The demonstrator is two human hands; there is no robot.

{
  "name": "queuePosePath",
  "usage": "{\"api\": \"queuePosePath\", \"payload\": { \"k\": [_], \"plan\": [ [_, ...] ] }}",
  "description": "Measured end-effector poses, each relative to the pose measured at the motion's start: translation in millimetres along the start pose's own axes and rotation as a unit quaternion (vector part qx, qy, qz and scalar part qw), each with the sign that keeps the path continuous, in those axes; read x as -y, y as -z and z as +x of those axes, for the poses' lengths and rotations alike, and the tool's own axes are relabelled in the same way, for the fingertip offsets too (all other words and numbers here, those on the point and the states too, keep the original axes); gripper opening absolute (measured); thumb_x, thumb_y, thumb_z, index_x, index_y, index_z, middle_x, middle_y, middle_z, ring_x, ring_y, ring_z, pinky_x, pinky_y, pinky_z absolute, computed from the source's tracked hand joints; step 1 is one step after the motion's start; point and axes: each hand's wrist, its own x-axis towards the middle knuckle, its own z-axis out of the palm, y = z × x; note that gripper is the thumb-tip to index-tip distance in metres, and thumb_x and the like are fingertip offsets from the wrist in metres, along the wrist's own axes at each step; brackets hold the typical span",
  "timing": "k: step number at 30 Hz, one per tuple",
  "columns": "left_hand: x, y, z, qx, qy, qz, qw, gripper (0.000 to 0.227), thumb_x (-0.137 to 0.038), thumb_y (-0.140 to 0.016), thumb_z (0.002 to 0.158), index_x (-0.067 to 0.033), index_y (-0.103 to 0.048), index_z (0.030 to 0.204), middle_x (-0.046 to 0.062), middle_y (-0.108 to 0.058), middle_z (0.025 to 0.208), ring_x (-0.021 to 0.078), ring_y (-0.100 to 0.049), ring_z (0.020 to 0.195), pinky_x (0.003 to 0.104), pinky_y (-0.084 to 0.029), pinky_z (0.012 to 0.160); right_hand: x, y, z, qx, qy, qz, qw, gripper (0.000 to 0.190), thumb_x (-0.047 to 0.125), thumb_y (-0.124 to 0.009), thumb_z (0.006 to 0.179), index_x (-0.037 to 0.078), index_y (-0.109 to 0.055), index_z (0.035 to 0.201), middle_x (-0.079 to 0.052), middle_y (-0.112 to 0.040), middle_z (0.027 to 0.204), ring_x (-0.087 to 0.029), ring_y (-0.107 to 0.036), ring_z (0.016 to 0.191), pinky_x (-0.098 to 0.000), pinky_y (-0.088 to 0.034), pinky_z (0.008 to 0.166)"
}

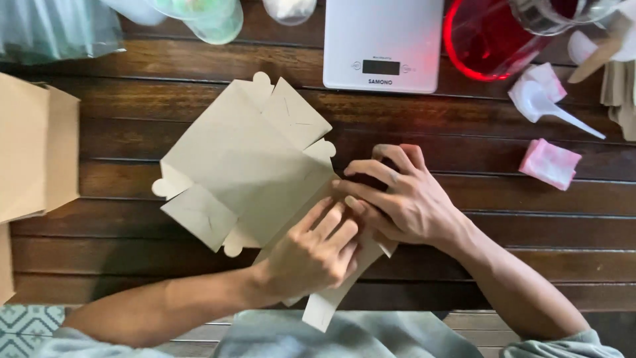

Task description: The person assembles a flat cardboard box blank by folding the side flaps and tucking tabs into slots to form the box structure. The hands work methodically to align edges and secure the flaps, resulting in a partially formed box on the table.

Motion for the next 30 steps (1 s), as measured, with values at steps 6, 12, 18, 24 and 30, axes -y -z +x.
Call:
{"api": "queuePosePath", "payload": {
  "k": [6,12,18,24,30],
  "plan": [
    [4,-1,-8,0.047,0.045,-0.049,0.997,0.017,-0.014,-0.068,0.094,0.0007,-0.077,0.096,0.012,-0.067,0.104,0.0356,-0.066,0.113,0.057,-0.048,0.110,-7,-7,-7,0.077,-0.020,-0.071,0.994,0.041,0.040,-0.043,0.107,0.027,-0.063,0.141,0.000,-0.059,0.133,-0.032,-0.053,0.114,-0.0505,-0.040,0.096],
    [3,-1,-6,0.046,0.058,-0.091,0.993,0.023,-0.010,-0.063,0.098,0.0094,-0.073,0.106,0.015,-0.064,0.107,0.0445,-0.064,0.120,0.062,-0.049,0.111,-7,-12,-12,0.131,-0.021,-0.137,0.982,0.050,0.046,-0.036,0.106,0.029,-0.054,0.149,0.000,-0.055,0.136,-0.032,-0.051,0.114,-0.0515,-0.042,0.092],
    [4,0,-8,0.080,0.065,-0.119,0.988,0.028,-0.016,-0.065,0.099,0.0082,-0.074,0.111,0.018,-0.065,0.116,0.0472,-0.062,0.121,0.064,-0.042,0.114,-6,-12,-11,0.108,-0.024,-0.121,0.986,0.052,0.049,-0.033,0.106,0.027,-0.059,0.145,0.000,-0.056,0.134,-0.031,-0.050,0.113,-0.0526,-0.039,0.094],
    [3,2,-7,0.072,0.058,-0.118,0.989,0.037,-0.020,-0.065,0.100,0.0084,-0.072,0.122,0.021,-0.064,0.117,0.0445,-0.062,0.121,0.061,-0.046,0.112,-3,-10,-12,0.057,-0.039,-0.066,0.995,0.042,0.038,-0.038,0.107,0.024,-0.070,0.132,0.000,-0.063,0.132,-0.032,-0.055,0.113,-0.0550,-0.038,0.097],
    [0,2,-5,0.066,0.063,-0.118,0.989,0.036,-0.017,-0.064,0.098,0.0109,-0.072,0.120,0.022,-0.066,0.122,0.0433,-0.060,0.127,0.059,-0.045,0.112,-4,-4,-15,0.040,-0.031,-0.035,0.998,0.041,0.031,-0.039,0.107,0.015,-0.072,0.126,-0.004,-0.066,0.134,-0.034,-0.058,0.113,-0.0527,-0.038,0.099]
  ]
}}
